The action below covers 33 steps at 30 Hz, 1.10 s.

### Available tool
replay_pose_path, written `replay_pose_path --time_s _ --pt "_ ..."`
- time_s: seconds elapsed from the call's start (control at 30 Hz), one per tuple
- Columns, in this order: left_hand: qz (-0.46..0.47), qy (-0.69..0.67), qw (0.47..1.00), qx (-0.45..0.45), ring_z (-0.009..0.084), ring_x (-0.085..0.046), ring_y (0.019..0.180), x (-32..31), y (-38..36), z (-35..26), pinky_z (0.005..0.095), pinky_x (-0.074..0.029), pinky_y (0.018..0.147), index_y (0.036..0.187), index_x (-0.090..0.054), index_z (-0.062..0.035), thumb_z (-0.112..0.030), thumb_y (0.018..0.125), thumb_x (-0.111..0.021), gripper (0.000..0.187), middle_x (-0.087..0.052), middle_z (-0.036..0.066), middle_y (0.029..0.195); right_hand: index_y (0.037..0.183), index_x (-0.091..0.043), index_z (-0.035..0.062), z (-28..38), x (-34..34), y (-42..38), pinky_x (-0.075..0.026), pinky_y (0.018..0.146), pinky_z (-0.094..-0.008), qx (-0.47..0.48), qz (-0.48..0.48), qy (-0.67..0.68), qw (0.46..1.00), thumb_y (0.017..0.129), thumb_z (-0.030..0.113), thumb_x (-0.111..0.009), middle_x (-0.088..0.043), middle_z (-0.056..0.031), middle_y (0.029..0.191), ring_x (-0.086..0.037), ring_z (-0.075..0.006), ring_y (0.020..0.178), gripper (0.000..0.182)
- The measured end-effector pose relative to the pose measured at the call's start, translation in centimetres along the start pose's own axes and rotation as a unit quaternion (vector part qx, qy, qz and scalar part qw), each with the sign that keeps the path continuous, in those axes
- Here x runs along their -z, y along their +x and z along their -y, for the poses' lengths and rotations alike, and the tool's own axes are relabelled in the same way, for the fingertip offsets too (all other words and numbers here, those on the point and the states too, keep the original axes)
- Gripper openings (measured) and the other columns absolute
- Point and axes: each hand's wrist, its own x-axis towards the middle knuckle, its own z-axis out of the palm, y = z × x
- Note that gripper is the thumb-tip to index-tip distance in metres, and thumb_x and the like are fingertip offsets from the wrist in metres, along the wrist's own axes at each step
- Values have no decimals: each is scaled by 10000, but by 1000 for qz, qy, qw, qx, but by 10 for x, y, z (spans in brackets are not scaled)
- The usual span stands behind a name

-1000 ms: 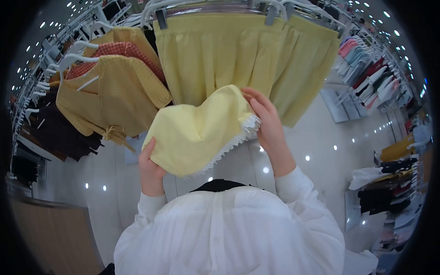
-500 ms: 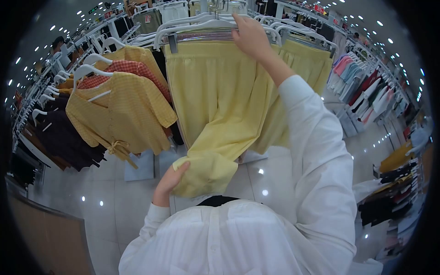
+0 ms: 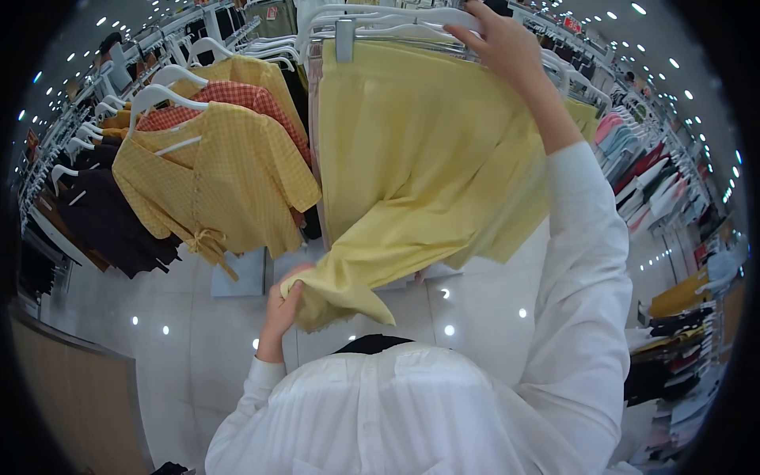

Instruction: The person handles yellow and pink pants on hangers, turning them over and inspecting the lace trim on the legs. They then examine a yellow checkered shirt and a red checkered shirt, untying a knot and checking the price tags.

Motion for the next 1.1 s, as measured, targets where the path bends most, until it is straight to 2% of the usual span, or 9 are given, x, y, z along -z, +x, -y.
replay_pose_path --time_s 0.17,0.23,0.4,0.57,0.7,0.8,0.83,0.93,1.1 --pt "181 -143 960 159 225 -562 899 7 10 7 297 -418 802 919 -590 70 -142 818 -523 244 -587 145 959 879 -523 106 15 33 -50 -423 494 -347 35 -6 -13 999 765 452 -568 -568 -86 606 -568 -265 562 368" --pt "206 -11 976 -71 238 -544 958 5 29 -19 308 -394 847 903 -606 61 -130 814 -515 229 -564 164 1028 864 -528 101 20 43 -60 -424 486 -341 66 -32 8 997 761 406 -600 -560 -87 590 -555 -273 535 330" --pt "16 -37 972 -232 268 -370 1177 -35 47 -61 353 -273 973 1239 -396 -28 -218 706 -652 621 -377 156 1277 759 -520 38 25 62 -78 -390 502 -238 9 -156 112 981 787 213 -624 -500 -48 538 -430 -102 482 206" --pt "388 21 871 -300 320 -351 1178 -113 22 -105 387 -280 976 1305 -300 -86 -286 653 -697 789 -310 191 1307 633 -479 40 6 49 -81 -293 498 -199 -121 -243 167 948 836 231 -579 -397 47 537 -330 -45 541 296" --pt "493 18 777 -392 328 -354 1167 -140 15 -96 371 -294 959 1268 -335 -25 -288 672 -685 740 -355 188 1270 806 -491 43 2 38 -78 -370 910 -333 -198 -207 569 771 872 275 -491 -529 -160 1069 -477 -200 1010 241" --pt "265 51 879 -393 315 -332 1190 -130 36 -80 380 -276 973 1288 -302 -32 -287 651 -703 795 -335 171 1294 780 -489 70 25 49 -91 -430 807 -272 -243 -85 685 682 870 286 -490 -598 -108 913 -545 -135 879 234" --pt "182 -16 917 -354 301 -319 1202 -126 48 -77 381 -270 976 1299 -279 -35 -277 646 -708 818 -318 165 1307 832 -489 100 28 51 -99 -374 933 -337 -214 -18 698 683 895 309 -426 -514 -143 1120 -463 -220 1094 227" --pt "44 -146 959 -239 250 -283 1221 -116 79 -83 372 -253 984 1322 -197 -20 -238 641 -724 888 -254 144 1341 827 -497 88 49 53 -107 -380 930 -340 -202 82 738 639 908 352 -377 -477 -147 1170 -463 -220 1092 301" --pt "204 -261 940 -83 192 -470 1039 -120 95 -72 315 -372 877 1187 -412 18 -141 693 -689 589 -483 111 1139 952 -490 86 65 46 -90 -432 900 -326 -38 165 787 593 893 446 -337 -434 -195 1205 -414 -255 1153 395"
